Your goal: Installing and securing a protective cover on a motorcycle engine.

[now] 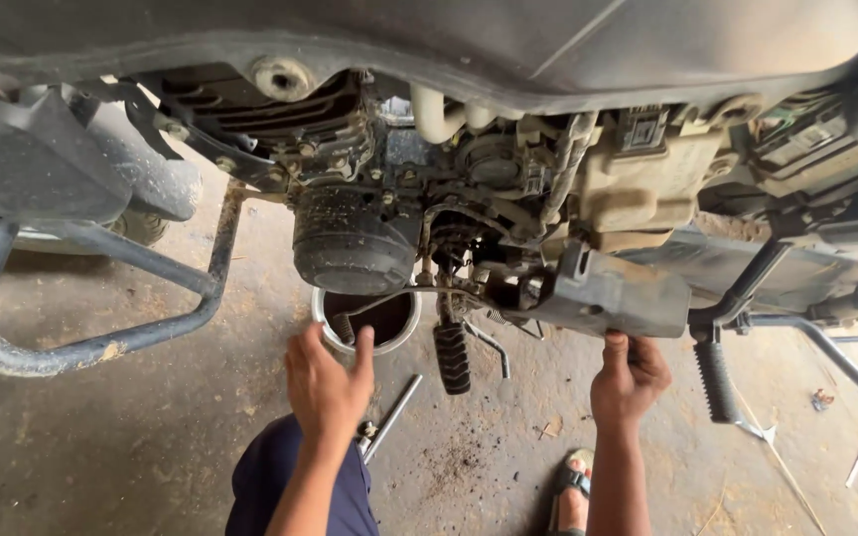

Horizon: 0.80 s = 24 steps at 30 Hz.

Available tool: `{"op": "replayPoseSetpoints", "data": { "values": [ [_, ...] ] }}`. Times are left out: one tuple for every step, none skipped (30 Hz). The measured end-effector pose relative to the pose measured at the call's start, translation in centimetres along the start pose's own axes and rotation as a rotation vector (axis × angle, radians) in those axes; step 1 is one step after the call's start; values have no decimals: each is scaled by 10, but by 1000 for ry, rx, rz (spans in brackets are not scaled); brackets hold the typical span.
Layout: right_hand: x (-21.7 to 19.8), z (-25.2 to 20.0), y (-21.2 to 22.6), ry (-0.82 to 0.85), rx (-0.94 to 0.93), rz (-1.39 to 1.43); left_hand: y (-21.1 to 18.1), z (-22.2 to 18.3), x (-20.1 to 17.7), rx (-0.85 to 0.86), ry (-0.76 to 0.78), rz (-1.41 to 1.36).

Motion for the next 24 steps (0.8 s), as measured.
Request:
{"op": "replayPoseSetpoints", "data": {
  "values": [
    [1, -3, -3, 0, 5, -1, 3, 7, 6, 1, 4, 3],
    [0, -6, -11, -39, 76, 69, 11, 9, 40, -146, 382, -292],
    [0, -9, -19, -77, 147, 140, 10, 1, 69, -292, 759, -590],
    [1, -7, -18, -74, 153, 136, 12, -2, 82, -296, 764, -588],
    [4, -5, -17, -66, 163, 227, 13, -4, 93, -323, 735, -663],
    [6, -2, -15, -64, 168, 319, 13, -3, 105, -342, 705, -740],
    [9, 1, -6, -69, 169, 315, 14, -6, 104, -338, 709, -740],
    [14, 3, 1, -66, 221, 329, 11, -11, 108, -428, 767, -951],
    [18, 5, 7, -63, 272, 343, 7, -16, 110, -518, 823, -1163],
    [14, 2, 7, -68, 272, 333, 3, -10, 102, -516, 834, -1166],
    [13, -1, 7, -52, 287, 388, 3, -7, 96, -630, 856, -1203],
    [17, 1, 6, -30, 291, 451, 2, 2, 91, -738, 863, -1245],
    [18, 1, 9, -29, 280, 450, 1, 3, 96, -731, 863, -1255],
    [18, -4, 9, -37, 320, 457, 3, 0, 99, -724, 846, -1268],
    [19, -9, 8, -46, 360, 465, 5, -4, 102, -717, 830, -1282],
    [17, -13, 5, -36, 362, 460, 4, -4, 94, -728, 826, -1287],
    [17, -16, 4, -16, 338, 485, 2, -4, 86, -743, 838, -1251],
    [18, -19, 2, -1, 310, 515, 1, -1, 78, -750, 850, -1214],
    [18, -23, 3, 5, 309, 515, 3, -2, 81, -754, 845, -1217],
    [21, -27, 6, 47, 279, 580, 4, -3, 83, -714, 836, -1210],
    [23, -31, 10, 89, 250, 646, 5, -4, 85, -674, 827, -1201],
    [29, -33, 18, 95, 250, 647, 8, -4, 83, -677, 822, -1203],
    [36, -35, 28, 120, 233, 683, 7, -2, 79, -604, 838, -1167],
    [42, -38, 37, 142, 217, 719, 7, 0, 76, -529, 855, -1127]
  ]
}}
Point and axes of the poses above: each hand's wrist, its own z-axis towards the middle knuckle, its own x-axis out of the palm, y = z × x, the point moved 7 cm from there along z, towards the middle knuckle, and after that the axes turned 9 degrees about z, right-handed, at the moved point
